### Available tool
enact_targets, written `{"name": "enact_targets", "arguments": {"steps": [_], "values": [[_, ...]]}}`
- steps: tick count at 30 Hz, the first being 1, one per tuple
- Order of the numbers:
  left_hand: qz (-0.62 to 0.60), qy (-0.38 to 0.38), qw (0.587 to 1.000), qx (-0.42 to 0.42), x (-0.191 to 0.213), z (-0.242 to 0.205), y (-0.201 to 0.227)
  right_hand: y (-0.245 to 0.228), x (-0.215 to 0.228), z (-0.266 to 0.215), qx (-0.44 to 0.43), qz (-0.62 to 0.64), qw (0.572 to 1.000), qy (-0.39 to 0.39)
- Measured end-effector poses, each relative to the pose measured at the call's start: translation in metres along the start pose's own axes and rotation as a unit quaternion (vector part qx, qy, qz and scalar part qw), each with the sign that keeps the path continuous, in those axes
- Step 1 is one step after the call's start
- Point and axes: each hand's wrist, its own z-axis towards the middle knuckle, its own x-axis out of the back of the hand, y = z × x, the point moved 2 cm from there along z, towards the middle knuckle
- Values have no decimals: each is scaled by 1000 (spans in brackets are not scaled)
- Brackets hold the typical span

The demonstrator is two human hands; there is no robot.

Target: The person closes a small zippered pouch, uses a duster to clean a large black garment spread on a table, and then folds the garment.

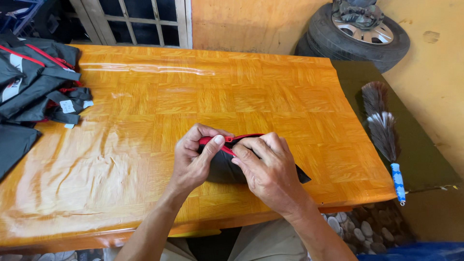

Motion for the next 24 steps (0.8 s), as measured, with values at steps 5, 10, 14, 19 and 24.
{"name": "enact_targets", "arguments": {"steps": [5, 10, 14, 19, 24], "values": [[-78, -37, 996, 30, 4, 2, 13, -2, 2, -3, -9, 4, 999, -37], [-80, -120, 989, 30, 12, 1, 10, -2, 3, -2, -36, 7, 997, -73], [-103, -100, 988, 60, 13, 3, 2, 0, 1, 1, -56, 20, 994, -94], [-125, -68, 986, 81, 8, 3, -5, 0, 1, 1, -67, 16, 996, -61], [-124, -46, 987, 89, 6, 4, -7, -1, -4, 2, -74, 29, 997, -26]]}}
